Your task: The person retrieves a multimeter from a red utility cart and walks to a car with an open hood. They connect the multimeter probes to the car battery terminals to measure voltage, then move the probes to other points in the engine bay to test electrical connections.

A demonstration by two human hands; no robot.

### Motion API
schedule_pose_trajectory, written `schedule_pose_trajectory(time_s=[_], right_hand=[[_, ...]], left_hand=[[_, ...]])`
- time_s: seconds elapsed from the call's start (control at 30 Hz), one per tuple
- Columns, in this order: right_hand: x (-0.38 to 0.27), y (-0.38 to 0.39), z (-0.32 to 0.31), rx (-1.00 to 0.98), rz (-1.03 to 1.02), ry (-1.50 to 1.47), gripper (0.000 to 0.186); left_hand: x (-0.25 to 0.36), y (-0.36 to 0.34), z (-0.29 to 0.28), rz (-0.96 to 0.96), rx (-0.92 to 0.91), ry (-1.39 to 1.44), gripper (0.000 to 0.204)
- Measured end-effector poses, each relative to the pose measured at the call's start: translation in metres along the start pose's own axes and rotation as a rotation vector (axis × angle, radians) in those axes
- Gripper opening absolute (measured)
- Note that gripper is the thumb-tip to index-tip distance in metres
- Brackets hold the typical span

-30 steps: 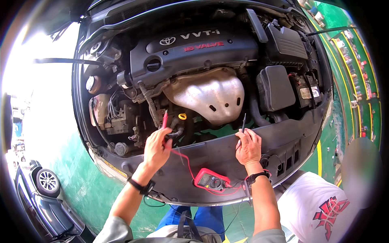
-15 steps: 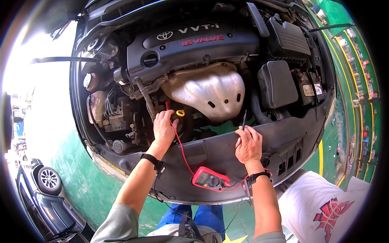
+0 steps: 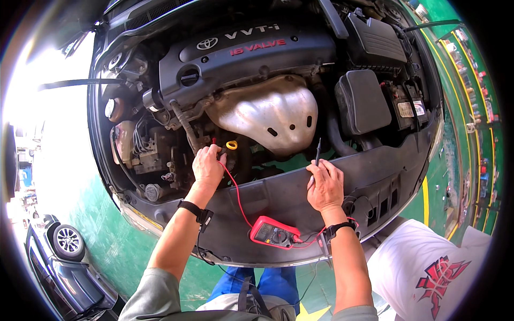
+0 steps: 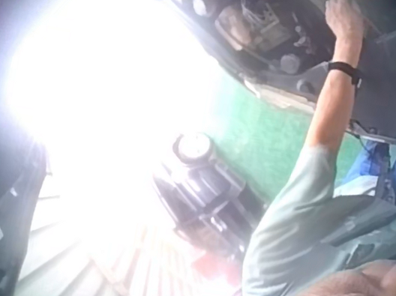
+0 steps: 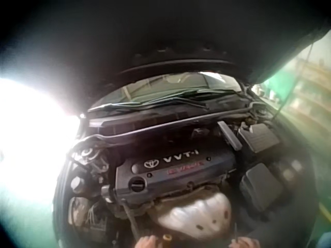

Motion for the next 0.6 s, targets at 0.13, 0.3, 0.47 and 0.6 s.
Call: schedule_pose_trajectory(time_s=[0.13,0.3,0.47,0.6], right_hand=[[0.000,0.000,0.000,0.007,0.004,-0.007,0.040],[0.000,0.000,0.000,0.006,0.007,-0.007,0.040],[0.001,0.000,-0.001,0.007,0.010,-0.015,0.040],[0.002,0.001,0.000,0.004,0.008,-0.007,0.040]], left_hand=[[0.002,0.001,-0.001,0.010,-0.030,-0.047,0.020],[0.005,0.006,-0.005,0.058,-0.021,-0.036,0.019],[0.006,0.008,-0.005,0.072,-0.057,-0.013,0.015],[0.008,0.011,-0.009,0.103,-0.059,0.026,0.015]])
Point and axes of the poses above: each hand's wrist, its own y-axis away from the middle knuckle, its own z-axis out of the palm, x = y × z, the point moved 8 cm from there along -y, towards the middle knuckle, and after that the axes turned 13 degrees about -z, right-handed, at the moved point
